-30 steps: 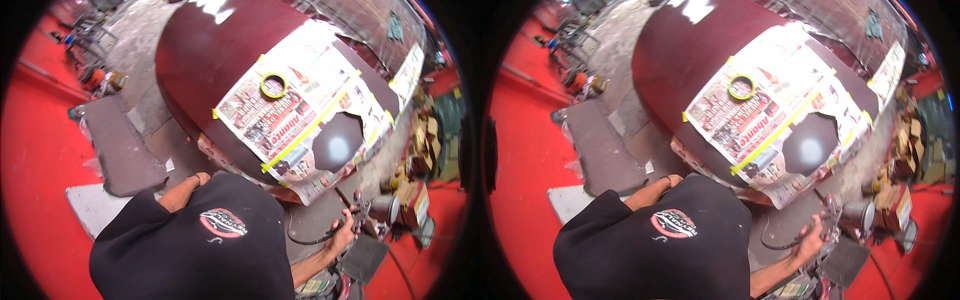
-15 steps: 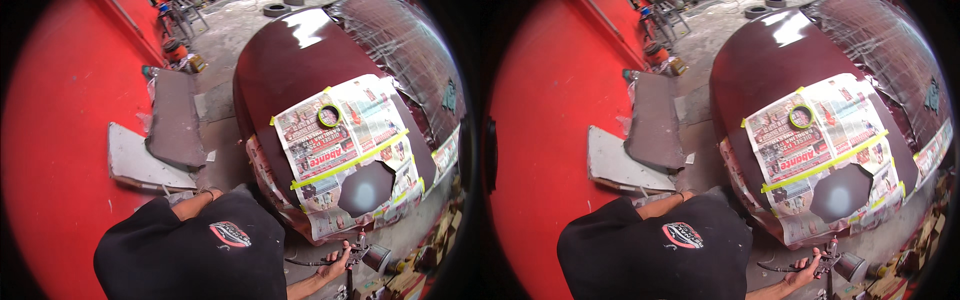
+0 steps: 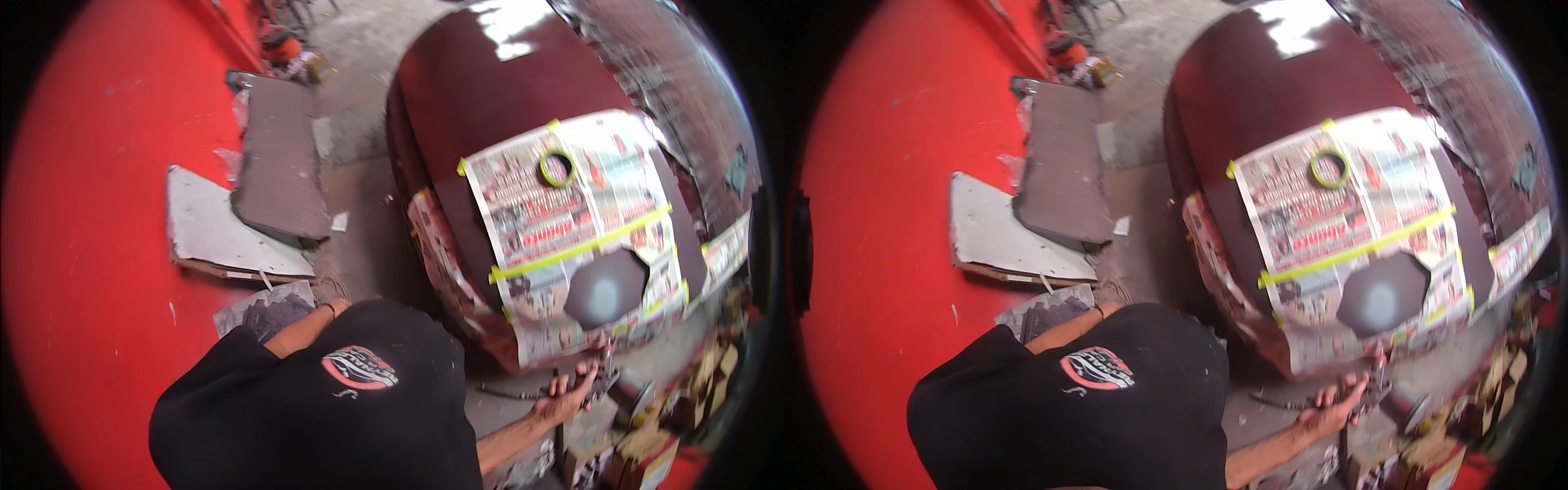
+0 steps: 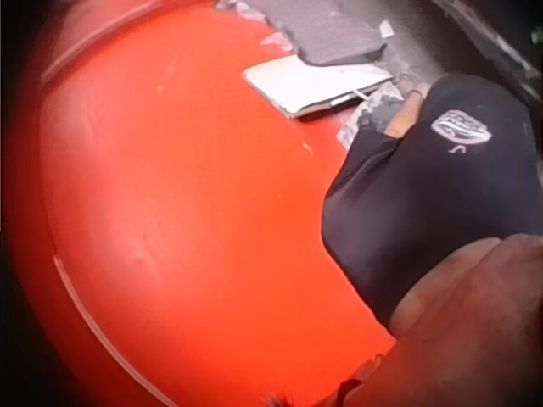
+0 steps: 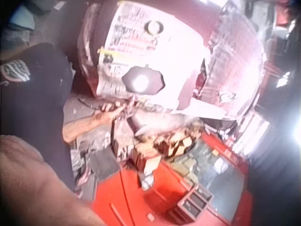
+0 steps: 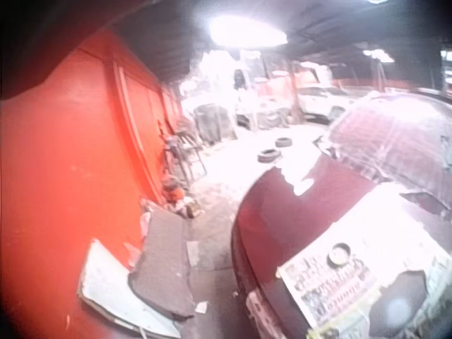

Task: The person uses a spray gun to apply paint to a maroon car hood that is masked with newspaper and tape. After painting, the person walks to a work area, kneels, and pours thinner into the spray gun cup to clean it.

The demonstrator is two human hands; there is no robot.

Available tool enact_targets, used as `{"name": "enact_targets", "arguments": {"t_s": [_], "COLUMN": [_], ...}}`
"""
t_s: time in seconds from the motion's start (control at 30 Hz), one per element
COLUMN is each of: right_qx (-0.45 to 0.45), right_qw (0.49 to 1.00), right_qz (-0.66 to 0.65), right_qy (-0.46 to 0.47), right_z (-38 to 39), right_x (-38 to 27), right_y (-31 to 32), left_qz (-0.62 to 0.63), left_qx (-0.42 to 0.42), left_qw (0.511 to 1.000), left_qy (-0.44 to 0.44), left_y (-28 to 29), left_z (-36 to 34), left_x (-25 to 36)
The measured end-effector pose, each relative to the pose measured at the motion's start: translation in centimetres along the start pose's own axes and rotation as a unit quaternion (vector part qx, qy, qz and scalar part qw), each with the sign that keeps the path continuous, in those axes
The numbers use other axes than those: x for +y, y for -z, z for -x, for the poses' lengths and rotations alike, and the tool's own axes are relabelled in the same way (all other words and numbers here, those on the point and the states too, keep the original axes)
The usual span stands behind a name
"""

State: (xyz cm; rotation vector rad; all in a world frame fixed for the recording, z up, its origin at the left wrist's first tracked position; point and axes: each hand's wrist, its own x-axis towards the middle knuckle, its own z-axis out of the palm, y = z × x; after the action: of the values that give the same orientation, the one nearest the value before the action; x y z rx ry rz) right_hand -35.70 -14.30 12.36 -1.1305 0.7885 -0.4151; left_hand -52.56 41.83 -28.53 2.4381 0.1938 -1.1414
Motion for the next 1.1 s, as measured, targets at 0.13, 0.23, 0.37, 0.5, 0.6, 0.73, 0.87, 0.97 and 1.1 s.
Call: {"name": "enact_targets", "arguments": {"t_s": [0.13, 0.23, 0.37, 0.5, 0.6, 0.73, 0.87, 0.97, 1.1], "right_qx": [-0.029, -0.033, -0.038, -0.025, -0.007, -0.003, -0.020, -0.031, -0.053], "right_qw": [0.998, 0.988, 0.974, 0.962, 0.950, 0.945, 0.942, 0.942, 0.941], "right_qz": [0.046, 0.126, 0.180, 0.212, 0.245, 0.251, 0.252, 0.250, 0.244], "right_qy": [0.015, 0.087, 0.129, 0.171, 0.196, 0.210, 0.221, 0.224, 0.227], "right_z": [1.4, 4.5, 7.2, 9.6, 11.1, 11.0, 9.3, 7.6, 4.3], "right_x": [1.0, 0.3, 0.6, 1.3, 1.5, 1.9, 1.1, -0.1, -0.3], "right_y": [1.2, 0.3, 0.4, 0.2, 0.0, 0.2, 0.7, 1.3, 4.0], "left_qz": [0.062, 0.126, 0.104, 0.074, 0.156, 0.255, 0.289, 0.262, 0.254], "left_qx": [0.006, -0.007, -0.076, -0.107, -0.126, -0.082, -0.043, -0.036, -0.030], "left_qw": [0.998, 0.989, 0.991, 0.991, 0.979, 0.961, 0.955, 0.963, 0.963], "left_qy": [-0.011, -0.074, -0.043, -0.011, 0.031, 0.076, 0.043, 0.045, 0.083], "left_y": [-1.1, 0.6, 4.4, 3.0, 3.6, 4.1, 4.6, 3.9, -0.4], "left_z": [0.4, 3.4, 6.7, 4.9, 4.2, 3.6, 3.7, 5.1, 6.3], "left_x": [-2.4, 0.4, 2.8, -0.5, 0.1, -0.3, 0.5, 1.4, 1.1]}}
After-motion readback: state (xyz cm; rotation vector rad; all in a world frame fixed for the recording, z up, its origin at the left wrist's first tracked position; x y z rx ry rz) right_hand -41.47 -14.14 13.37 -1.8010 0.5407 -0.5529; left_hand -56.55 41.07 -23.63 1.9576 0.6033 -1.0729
